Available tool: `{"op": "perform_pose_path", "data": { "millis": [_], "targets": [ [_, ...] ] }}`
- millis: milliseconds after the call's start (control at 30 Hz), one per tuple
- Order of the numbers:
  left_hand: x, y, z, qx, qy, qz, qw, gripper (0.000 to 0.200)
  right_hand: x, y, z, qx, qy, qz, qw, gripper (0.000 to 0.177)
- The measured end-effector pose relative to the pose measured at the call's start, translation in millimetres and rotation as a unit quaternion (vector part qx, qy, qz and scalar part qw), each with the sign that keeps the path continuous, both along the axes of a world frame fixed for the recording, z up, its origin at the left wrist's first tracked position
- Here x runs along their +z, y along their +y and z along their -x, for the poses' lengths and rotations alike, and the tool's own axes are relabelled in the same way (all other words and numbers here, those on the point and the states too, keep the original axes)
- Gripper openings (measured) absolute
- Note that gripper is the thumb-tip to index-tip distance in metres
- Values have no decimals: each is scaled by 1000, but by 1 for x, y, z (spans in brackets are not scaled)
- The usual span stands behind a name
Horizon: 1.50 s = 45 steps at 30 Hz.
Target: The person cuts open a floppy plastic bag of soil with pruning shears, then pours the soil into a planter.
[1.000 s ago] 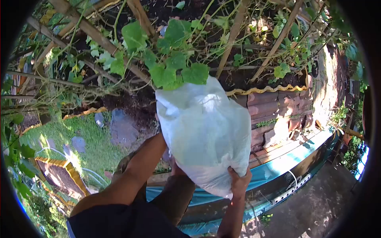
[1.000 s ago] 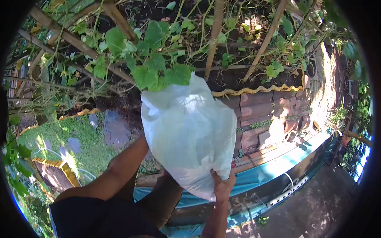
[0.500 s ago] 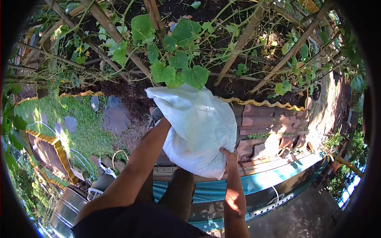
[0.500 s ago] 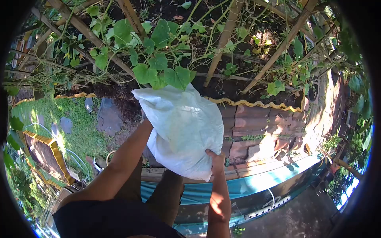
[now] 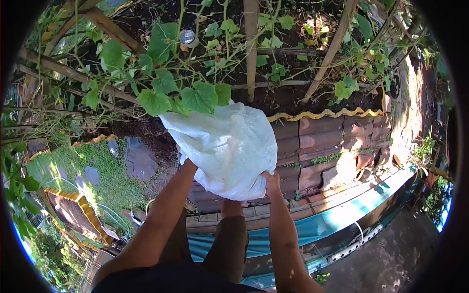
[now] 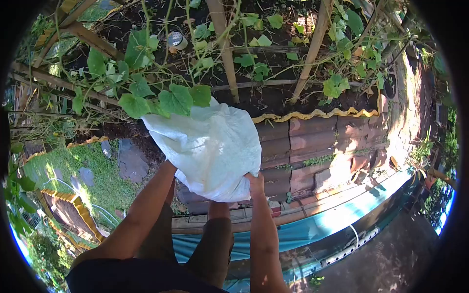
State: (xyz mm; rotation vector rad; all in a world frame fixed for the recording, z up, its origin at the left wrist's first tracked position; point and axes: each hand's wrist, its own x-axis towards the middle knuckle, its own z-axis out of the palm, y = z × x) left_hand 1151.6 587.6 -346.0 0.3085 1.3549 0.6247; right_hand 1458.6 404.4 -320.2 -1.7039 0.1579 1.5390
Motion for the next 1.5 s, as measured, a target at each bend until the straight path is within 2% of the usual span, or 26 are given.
{"op": "perform_pose_path", "data": {
  "millis": [33,133,233,300,400,433,500,567,667,767,867,933,1000,1100,1200,1233,1267,1333,1433,1467,1500],
  "targets": [
    [-10,-5,-2,3,-1,6,1000,49,-16,-4,-3,-6,-7,5,1000,46],
    [-39,-20,-7,13,-5,20,1000,49,-71,-14,-26,81,-65,85,991,48],
    [-59,-40,4,25,-7,36,999,49,-124,-27,-34,177,-115,73,975,50],
    [-75,-58,18,37,-14,46,998,50,-164,-49,-37,271,-183,54,943,49],
    [-96,-76,36,57,-21,55,997,50,-144,-11,-26,404,-176,169,882,50],
    [-100,-80,40,60,-23,58,996,50,-145,-7,-18,428,-288,65,854,47],
    [-105,-82,46,64,-23,59,996,50,-123,17,-23,497,-237,110,827,71],
    [-113,-86,54,68,-24,58,996,50,-125,11,-27,399,-338,-33,852,113],
    [-118,-78,57,71,-27,51,996,50,-83,48,-30,444,-313,-102,833,137],
    [-119,-73,59,75,-34,47,996,50,-50,92,-4,531,-423,-60,732,142],
    [-107,-73,57,75,-51,57,994,50,-73,109,9,448,-416,-37,790,130],
    [-89,-77,51,78,-74,80,991,50,-117,96,-2,372,-414,-11,831,85],
    [-74,-83,45,85,-94,117,985,50,-163,73,-34,261,-459,-10,849,30],
    [-76,-86,39,71,-117,149,979,50,-157,73,-59,46,-314,16,948,20],
    [-99,-82,48,85,-117,94,985,53,-132,84,-50,53,-225,6,973,19],
    [-103,-80,48,90,-115,66,987,54,-133,81,-54,97,-229,8,969,28],
    [-103,-81,47,70,-94,30,993,54,-130,80,-54,140,-296,-41,944,37],
    [-77,-70,40,30,-47,-42,998,55,-112,84,-47,223,-418,-139,869,57],
    [-80,-74,45,61,-85,-26,994,53,-84,89,-37,297,-417,-148,846,87],
    [-83,-81,48,76,-107,-12,991,53,-86,86,-38,287,-404,-133,859,92],
    [-106,-91,53,41,-41,-23,998,52,-91,83,-42,275,-393,-119,869,97]
  ]
}}
